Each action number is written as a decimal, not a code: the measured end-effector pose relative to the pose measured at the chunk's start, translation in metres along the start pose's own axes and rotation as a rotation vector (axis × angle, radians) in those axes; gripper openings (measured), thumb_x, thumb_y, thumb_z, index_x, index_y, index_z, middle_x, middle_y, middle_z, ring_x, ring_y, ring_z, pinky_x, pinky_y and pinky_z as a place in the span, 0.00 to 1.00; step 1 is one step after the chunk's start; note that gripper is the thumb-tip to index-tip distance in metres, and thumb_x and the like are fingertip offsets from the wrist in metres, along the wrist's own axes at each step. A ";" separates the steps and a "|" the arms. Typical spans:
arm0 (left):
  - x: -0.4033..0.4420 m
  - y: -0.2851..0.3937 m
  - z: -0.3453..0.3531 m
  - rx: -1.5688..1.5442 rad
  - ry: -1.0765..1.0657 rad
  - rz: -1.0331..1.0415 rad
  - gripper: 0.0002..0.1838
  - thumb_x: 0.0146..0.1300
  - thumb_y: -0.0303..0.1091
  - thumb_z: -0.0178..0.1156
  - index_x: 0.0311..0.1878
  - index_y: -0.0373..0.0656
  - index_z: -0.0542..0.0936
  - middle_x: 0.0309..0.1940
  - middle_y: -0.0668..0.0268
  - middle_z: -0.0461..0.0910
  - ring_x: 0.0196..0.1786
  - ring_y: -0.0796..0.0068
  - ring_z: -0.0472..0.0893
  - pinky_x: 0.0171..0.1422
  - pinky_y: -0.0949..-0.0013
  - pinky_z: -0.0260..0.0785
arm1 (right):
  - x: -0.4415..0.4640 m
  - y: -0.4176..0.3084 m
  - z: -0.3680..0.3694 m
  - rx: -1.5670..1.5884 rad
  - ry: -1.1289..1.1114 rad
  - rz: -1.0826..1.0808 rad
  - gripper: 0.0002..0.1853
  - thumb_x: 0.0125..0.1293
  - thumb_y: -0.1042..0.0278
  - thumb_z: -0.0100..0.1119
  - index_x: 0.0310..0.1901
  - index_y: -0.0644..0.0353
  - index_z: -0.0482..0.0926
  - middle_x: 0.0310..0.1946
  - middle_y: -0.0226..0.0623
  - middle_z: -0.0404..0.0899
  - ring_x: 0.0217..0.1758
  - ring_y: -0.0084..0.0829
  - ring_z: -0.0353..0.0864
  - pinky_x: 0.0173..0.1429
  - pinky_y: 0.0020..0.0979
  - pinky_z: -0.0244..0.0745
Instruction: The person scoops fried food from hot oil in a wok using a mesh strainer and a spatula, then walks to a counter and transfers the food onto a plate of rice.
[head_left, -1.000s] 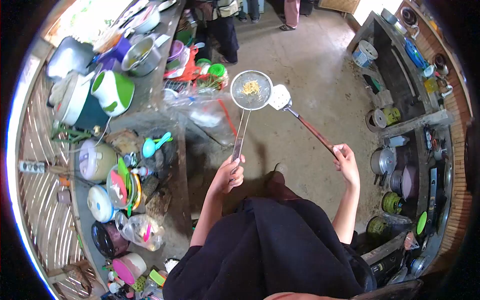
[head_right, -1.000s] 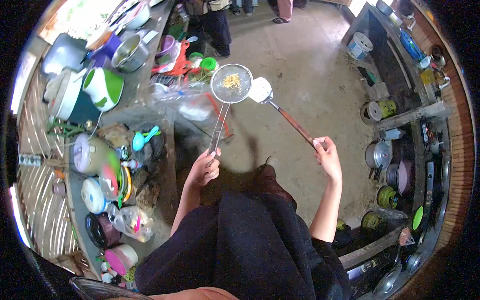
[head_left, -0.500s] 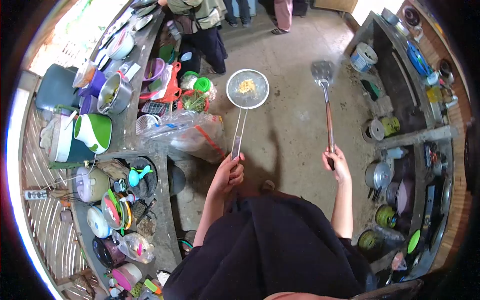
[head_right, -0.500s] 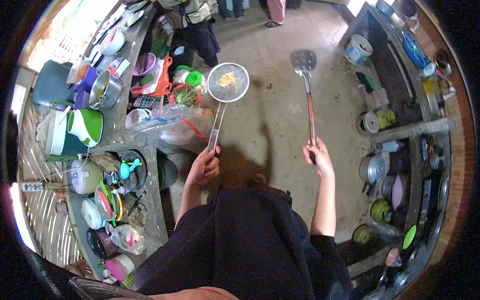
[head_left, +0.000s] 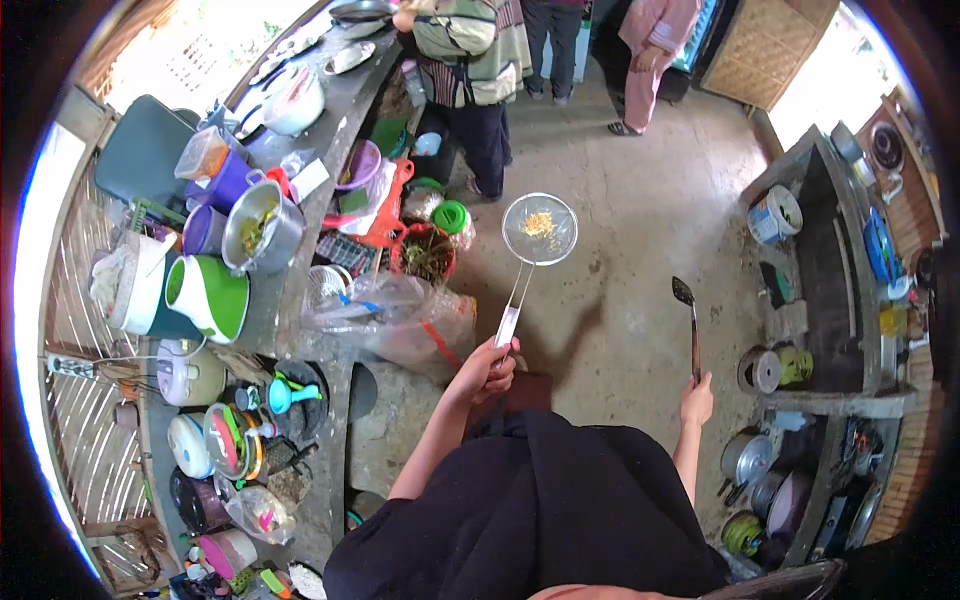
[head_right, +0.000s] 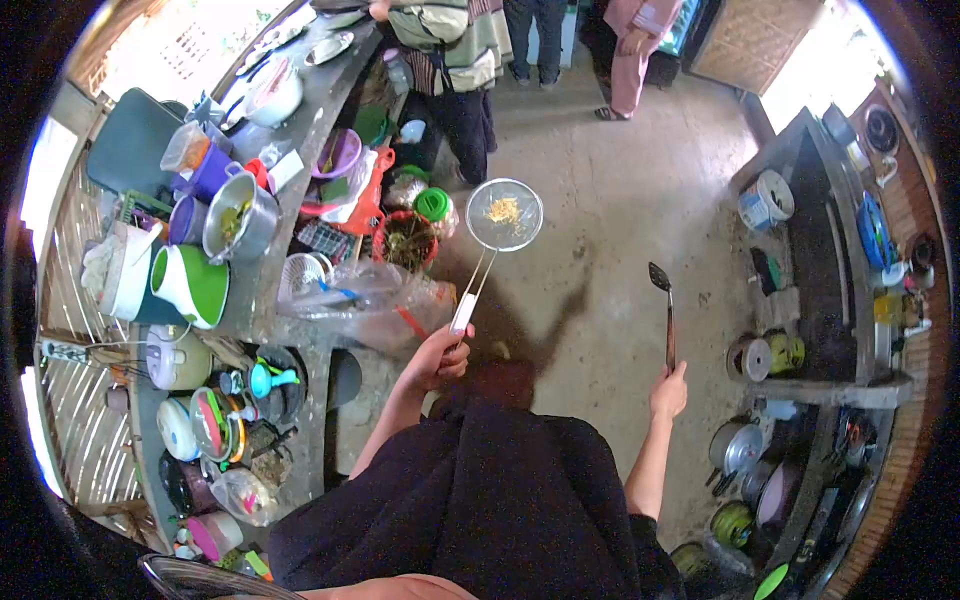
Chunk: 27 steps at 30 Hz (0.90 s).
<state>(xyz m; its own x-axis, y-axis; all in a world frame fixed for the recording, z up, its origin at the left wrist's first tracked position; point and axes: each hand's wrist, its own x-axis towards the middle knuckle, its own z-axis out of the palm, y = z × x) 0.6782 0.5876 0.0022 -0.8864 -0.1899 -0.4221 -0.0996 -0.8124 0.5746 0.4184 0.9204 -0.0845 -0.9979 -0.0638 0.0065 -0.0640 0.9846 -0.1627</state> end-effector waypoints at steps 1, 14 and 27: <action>0.008 0.012 -0.001 -0.012 -0.009 -0.006 0.09 0.70 0.39 0.39 0.41 0.47 0.66 0.09 0.78 0.52 0.08 0.86 0.49 0.13 0.77 0.42 | 0.014 -0.006 0.010 0.009 0.013 -0.010 0.17 0.64 0.53 0.49 0.45 0.58 0.67 0.25 0.49 0.77 0.31 0.53 0.76 0.35 0.49 0.69; 0.074 0.113 -0.034 -0.092 0.085 0.125 0.07 0.70 0.38 0.38 0.40 0.48 0.65 0.10 0.77 0.51 0.09 0.85 0.49 0.14 0.78 0.42 | 0.121 -0.211 -0.071 1.095 -0.867 -0.151 0.17 0.68 0.54 0.45 0.29 0.60 0.68 0.09 0.24 0.60 0.07 0.16 0.52 0.11 0.21 0.46; 0.121 0.144 -0.017 -0.233 0.265 0.516 0.08 0.70 0.40 0.39 0.41 0.49 0.64 0.09 0.77 0.51 0.08 0.84 0.49 0.14 0.76 0.42 | 0.231 -0.413 -0.074 0.843 -1.123 -0.737 0.11 0.66 0.63 0.51 0.29 0.59 0.67 0.13 0.23 0.61 0.14 0.14 0.56 0.18 0.20 0.49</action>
<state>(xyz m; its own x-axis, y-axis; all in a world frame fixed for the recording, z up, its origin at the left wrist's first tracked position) 0.5648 0.4381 0.0217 -0.6484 -0.6964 -0.3077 0.4396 -0.6724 0.5955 0.2138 0.5112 0.0568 -0.2153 -0.9253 -0.3122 -0.1105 0.3407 -0.9337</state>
